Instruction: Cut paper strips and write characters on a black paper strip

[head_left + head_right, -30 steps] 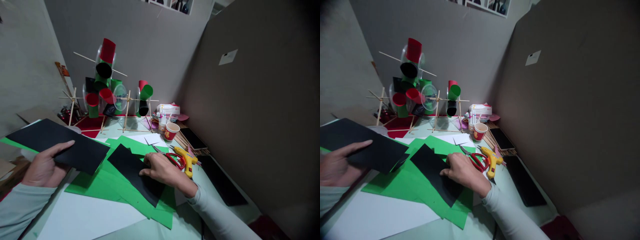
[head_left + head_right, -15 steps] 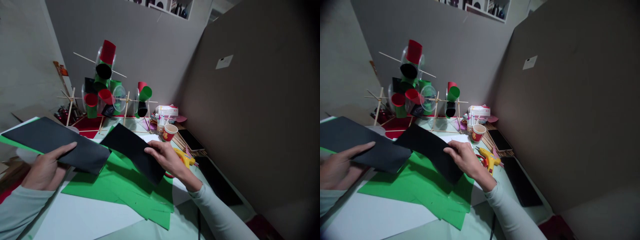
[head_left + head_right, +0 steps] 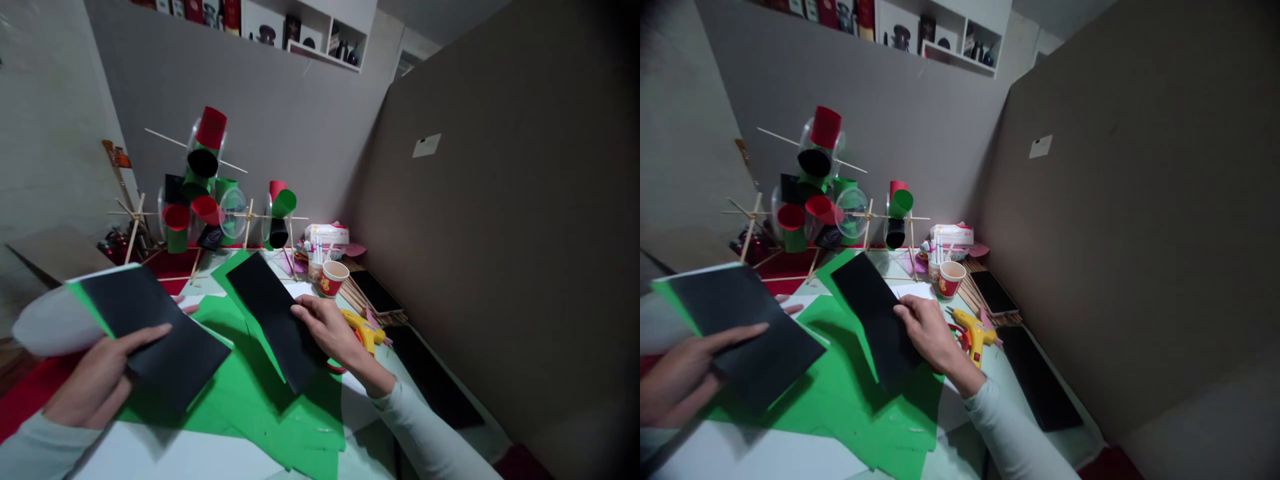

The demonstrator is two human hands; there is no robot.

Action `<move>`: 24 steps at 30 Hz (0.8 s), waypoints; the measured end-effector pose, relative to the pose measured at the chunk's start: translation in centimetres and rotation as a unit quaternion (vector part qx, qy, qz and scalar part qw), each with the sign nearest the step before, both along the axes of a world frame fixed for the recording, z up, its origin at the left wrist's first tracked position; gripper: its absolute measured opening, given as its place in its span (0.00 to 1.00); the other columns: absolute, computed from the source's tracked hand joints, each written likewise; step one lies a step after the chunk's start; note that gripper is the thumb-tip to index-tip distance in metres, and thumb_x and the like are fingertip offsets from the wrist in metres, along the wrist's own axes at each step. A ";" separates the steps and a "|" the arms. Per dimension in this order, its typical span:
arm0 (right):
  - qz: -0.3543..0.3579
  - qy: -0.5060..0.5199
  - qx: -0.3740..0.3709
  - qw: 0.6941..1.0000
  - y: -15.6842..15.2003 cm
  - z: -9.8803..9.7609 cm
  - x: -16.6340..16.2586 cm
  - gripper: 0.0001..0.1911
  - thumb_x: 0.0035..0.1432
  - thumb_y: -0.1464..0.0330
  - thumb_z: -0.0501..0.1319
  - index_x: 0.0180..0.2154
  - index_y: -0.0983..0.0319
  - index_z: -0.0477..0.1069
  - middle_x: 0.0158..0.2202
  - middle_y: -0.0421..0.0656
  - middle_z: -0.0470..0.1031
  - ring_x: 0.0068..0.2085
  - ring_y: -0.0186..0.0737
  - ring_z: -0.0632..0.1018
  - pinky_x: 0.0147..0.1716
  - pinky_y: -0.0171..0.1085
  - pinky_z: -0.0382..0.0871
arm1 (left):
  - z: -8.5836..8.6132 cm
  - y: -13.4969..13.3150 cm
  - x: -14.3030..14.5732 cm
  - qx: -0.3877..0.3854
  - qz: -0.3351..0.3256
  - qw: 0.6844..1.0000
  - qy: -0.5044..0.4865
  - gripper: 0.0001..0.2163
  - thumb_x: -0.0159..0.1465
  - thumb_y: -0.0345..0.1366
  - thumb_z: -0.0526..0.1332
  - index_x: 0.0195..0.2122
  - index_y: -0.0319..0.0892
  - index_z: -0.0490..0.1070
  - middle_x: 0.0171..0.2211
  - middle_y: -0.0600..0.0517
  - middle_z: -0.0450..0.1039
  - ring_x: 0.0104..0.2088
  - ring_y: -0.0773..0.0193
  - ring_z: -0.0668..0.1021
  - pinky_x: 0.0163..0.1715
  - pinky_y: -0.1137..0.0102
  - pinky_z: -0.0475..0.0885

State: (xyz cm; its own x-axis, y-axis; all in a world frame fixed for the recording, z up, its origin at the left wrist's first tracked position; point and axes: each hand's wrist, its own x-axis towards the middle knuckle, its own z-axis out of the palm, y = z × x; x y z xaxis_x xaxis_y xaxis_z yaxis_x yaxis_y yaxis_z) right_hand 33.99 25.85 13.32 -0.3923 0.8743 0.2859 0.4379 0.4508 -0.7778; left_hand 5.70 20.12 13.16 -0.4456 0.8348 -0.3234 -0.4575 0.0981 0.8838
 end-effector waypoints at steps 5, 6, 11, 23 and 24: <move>0.023 0.095 -0.067 0.993 -1.2 -0.5 -1.6 0.15 0.67 0.55 0.53 0.37 0.59 0.65 0.32 0.39 0.68 0.32 0.37 0.69 0.30 0.34 0.63 | -1.5 -1.4 3.1 -0.024 -0.126 0.990 -0.050 0.22 0.40 0.29 0.79 0.39 0.37 0.81 0.35 0.44 0.84 0.32 0.49 0.85 0.32 0.64 0.83; 0.023 0.104 -0.076 0.991 -1.5 -0.7 -1.9 0.15 0.67 0.54 0.54 0.39 0.59 0.65 0.32 0.39 0.68 0.32 0.37 0.70 0.30 0.34 0.63 | -1.7 -1.6 3.6 -0.027 -0.146 0.987 -0.062 0.24 0.39 0.32 0.80 0.39 0.37 0.81 0.37 0.42 0.84 0.35 0.45 0.85 0.34 0.62 0.83; 0.019 0.111 -0.127 0.986 -2.9 -1.4 -3.2 0.16 0.65 0.53 0.57 0.39 0.59 0.65 0.30 0.37 0.64 0.31 0.37 0.65 0.30 0.34 0.60 | -2.1 -2.0 5.0 -0.012 -0.173 0.981 -0.084 0.37 0.35 0.44 0.83 0.48 0.38 0.78 0.43 0.41 0.83 0.45 0.41 0.83 0.46 0.58 0.82; 0.002 0.049 -0.133 0.990 -3.9 -1.8 -3.7 0.14 0.69 0.54 0.51 0.43 0.57 0.62 0.41 0.43 0.68 0.47 0.47 0.70 0.49 0.43 0.63 | -3.2 -2.4 4.4 0.010 -0.227 0.972 -0.054 0.49 0.46 0.40 0.80 0.66 0.36 0.58 0.52 0.39 0.79 0.52 0.42 0.80 0.55 0.56 0.78; 0.007 0.036 -0.133 0.990 -3.9 -1.9 -3.8 0.14 0.69 0.54 0.51 0.44 0.57 0.63 0.41 0.43 0.68 0.47 0.47 0.70 0.49 0.43 0.62 | -3.2 -2.5 4.4 0.009 -0.238 0.970 -0.049 0.48 0.48 0.41 0.79 0.67 0.36 0.57 0.52 0.39 0.79 0.52 0.42 0.80 0.54 0.55 0.78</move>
State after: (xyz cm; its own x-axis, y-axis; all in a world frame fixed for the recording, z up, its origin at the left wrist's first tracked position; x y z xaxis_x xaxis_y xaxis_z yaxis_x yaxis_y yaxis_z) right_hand 30.22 21.92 11.43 -0.3920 0.9169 0.0745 0.3721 0.2321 -0.8987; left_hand 10.12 17.67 9.96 0.0243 0.9445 -0.3277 -0.4469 0.3034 0.8416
